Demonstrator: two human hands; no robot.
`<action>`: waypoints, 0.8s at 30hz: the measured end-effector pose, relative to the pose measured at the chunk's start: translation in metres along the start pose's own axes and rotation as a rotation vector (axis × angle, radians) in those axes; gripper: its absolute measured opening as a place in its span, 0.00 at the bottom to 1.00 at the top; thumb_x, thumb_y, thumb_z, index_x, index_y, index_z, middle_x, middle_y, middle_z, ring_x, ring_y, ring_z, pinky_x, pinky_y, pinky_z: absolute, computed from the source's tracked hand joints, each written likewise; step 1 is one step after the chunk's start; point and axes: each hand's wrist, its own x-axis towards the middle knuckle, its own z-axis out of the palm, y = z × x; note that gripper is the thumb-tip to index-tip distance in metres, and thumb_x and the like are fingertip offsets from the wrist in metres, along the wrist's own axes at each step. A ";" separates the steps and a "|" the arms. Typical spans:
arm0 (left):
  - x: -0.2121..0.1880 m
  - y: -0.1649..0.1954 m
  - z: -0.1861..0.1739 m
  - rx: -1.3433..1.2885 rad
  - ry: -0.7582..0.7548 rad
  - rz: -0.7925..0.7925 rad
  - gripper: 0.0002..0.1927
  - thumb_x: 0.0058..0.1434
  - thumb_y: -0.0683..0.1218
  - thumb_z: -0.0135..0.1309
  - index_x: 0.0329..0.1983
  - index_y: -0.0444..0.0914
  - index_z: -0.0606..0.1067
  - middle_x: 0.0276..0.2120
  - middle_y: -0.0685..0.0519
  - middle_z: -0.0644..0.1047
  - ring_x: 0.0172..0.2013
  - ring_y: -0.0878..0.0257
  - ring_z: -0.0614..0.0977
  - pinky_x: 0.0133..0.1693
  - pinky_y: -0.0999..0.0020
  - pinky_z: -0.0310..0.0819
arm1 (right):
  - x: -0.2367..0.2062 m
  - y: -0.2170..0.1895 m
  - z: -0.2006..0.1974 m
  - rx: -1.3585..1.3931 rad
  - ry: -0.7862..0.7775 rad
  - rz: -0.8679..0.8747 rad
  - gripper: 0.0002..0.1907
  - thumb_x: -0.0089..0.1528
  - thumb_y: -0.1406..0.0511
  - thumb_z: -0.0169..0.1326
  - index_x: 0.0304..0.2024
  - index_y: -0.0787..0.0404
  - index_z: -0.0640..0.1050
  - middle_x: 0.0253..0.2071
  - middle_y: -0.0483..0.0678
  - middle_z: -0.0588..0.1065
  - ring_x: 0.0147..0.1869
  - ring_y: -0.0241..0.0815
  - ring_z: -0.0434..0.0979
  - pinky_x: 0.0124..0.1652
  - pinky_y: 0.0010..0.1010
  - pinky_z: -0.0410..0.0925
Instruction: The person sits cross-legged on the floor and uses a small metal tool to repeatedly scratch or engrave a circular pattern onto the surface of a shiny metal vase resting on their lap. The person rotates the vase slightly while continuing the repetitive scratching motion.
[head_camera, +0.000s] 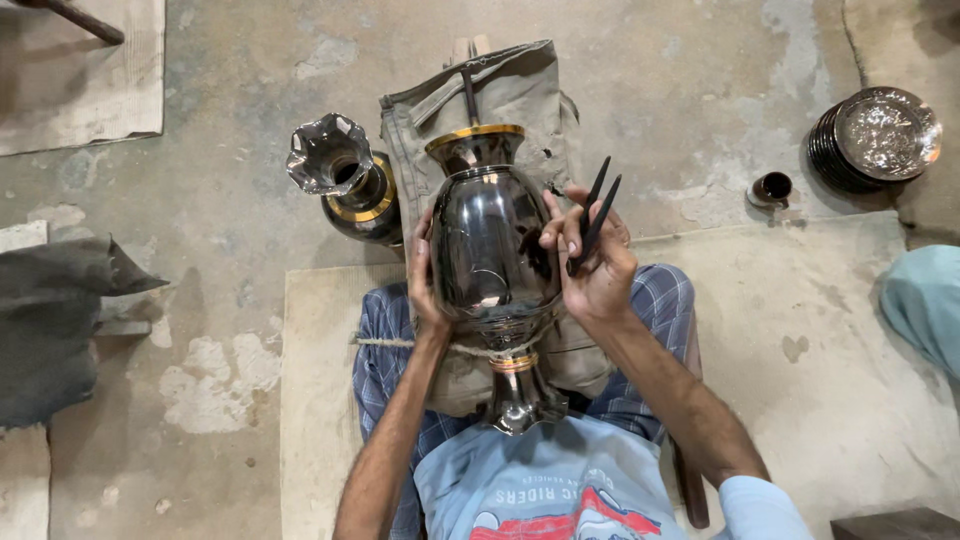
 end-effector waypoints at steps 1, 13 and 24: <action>0.001 -0.002 -0.001 0.096 0.028 0.020 0.27 0.76 0.55 0.30 0.70 0.38 0.67 0.68 0.48 0.68 0.70 0.54 0.69 0.71 0.57 0.65 | -0.001 0.002 -0.002 -0.022 -0.006 0.009 0.20 0.75 0.59 0.48 0.60 0.69 0.74 0.25 0.44 0.68 0.39 0.48 0.79 0.83 0.52 0.43; 0.010 0.014 -0.025 0.443 0.102 0.102 0.12 0.71 0.44 0.54 0.53 0.34 0.77 0.41 0.53 0.82 0.40 0.66 0.82 0.42 0.71 0.82 | 0.028 -0.078 -0.037 -0.773 -0.140 0.348 0.16 0.70 0.64 0.53 0.57 0.64 0.80 0.26 0.43 0.73 0.23 0.29 0.66 0.21 0.20 0.59; 0.023 0.085 -0.007 0.522 -0.598 0.402 0.15 0.68 0.43 0.60 0.56 0.33 0.78 0.47 0.47 0.84 0.46 0.59 0.87 0.48 0.65 0.82 | 0.059 -0.117 0.059 -1.720 -0.995 -0.131 0.11 0.61 0.67 0.62 0.47 0.59 0.85 0.36 0.49 0.82 0.34 0.41 0.81 0.34 0.35 0.76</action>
